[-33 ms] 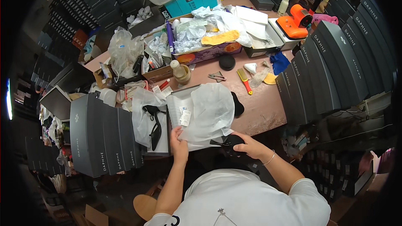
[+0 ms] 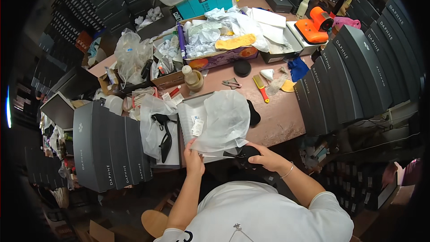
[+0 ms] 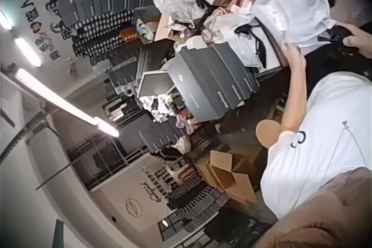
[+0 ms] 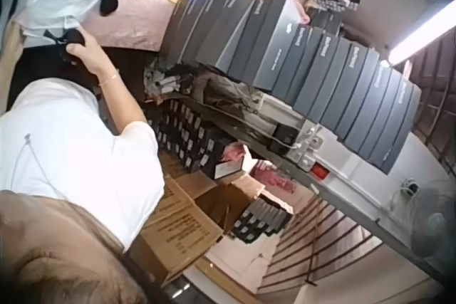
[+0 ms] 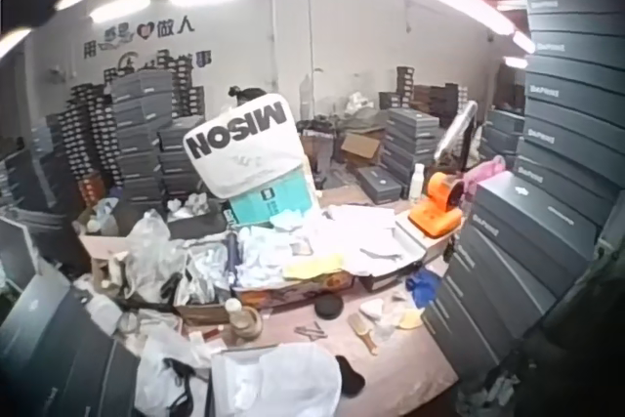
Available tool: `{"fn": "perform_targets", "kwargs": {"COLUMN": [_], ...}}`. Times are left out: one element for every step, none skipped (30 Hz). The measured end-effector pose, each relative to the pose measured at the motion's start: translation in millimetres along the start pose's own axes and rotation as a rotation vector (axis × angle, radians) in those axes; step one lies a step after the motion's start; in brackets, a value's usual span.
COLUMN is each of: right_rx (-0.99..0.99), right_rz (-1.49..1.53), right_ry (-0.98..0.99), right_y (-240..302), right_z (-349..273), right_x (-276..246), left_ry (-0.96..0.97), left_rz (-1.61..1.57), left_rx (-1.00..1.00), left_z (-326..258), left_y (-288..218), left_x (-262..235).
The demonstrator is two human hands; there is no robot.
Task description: Packing finished shoes into tissue paper and placing them into shoe boxes.
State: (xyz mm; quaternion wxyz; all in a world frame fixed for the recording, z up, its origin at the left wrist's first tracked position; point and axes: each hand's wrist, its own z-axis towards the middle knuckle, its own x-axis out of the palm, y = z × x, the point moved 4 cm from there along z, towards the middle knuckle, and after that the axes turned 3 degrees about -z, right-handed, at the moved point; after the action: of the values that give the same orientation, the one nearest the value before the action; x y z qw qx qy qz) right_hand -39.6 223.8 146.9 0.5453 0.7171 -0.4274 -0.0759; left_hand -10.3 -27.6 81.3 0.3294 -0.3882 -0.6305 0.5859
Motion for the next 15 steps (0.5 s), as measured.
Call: {"fn": "perform_targets", "kwargs": {"right_rx": [0.021,0.043,0.062,0.059,0.058,0.021,-0.025,-0.005,-0.058,-0.151,-0.218,-0.255,-0.348,-0.523,-0.653], "right_rz": [0.082,0.164,0.238,0.358,0.465,0.557,0.655,0.72,0.524,-0.05,-0.901,-1.595,-1.742,-1.286,-0.829], "right_ry": [0.016,0.031,0.053,0.049,0.072,-0.05,-0.175,-0.423,-0.546,-0.554,-0.663,-0.8,-0.868,-0.71,-0.541], "right_y": [2.6,4.8,10.3,16.3,23.3,36.4,46.6,43.7,33.7,14.5,-6.8,-27.5,-12.5,1.1,26.6], "right_z": [1.7,3.5,7.4,10.9,14.5,17.9,22.7,30.4,42.9,58.5,72.5,86.0,82.7,73.0,58.4], "right_x": [5.4,12.4,18.7,27.4,31.6,39.1,48.7,54.1,48.7,39.0,29.4,21.3,15.7,6.0,-0.5], "left_ry": [0.011,0.02,0.019,0.018,0.111,0.206,0.311,0.415,0.524,0.599,0.674,0.736,0.777,0.84,0.906], "left_rz": [-0.048,-0.096,-0.146,-0.19,-0.047,0.102,0.256,0.204,0.145,0.153,0.157,0.177,0.124,0.103,0.074], "left_rx": [0.038,0.075,0.12,0.166,0.377,0.586,0.799,0.879,0.957,0.956,0.96,0.969,0.971,0.955,0.919], "left_z": [0.1,0.7,3.7,6.5,3.2,-4.1,-12.0,-19.9,-32.2,-41.0,-47.5,-53.1,-60.1,-64.5,-72.9], "left_y": [-11.6,-27.8,-48.8,-67.6,-98.4,-131.7,-148.0,-149.0,-151.4,-148.1,-140.4,-134.2,-132.2,-125.2,-118.1], "left_x": [10.2,18.2,24.5,27.6,33.1,37.6,46.8,58.3,70.3,79.5,89.2,94.8,97.2,96.1,95.9]}}
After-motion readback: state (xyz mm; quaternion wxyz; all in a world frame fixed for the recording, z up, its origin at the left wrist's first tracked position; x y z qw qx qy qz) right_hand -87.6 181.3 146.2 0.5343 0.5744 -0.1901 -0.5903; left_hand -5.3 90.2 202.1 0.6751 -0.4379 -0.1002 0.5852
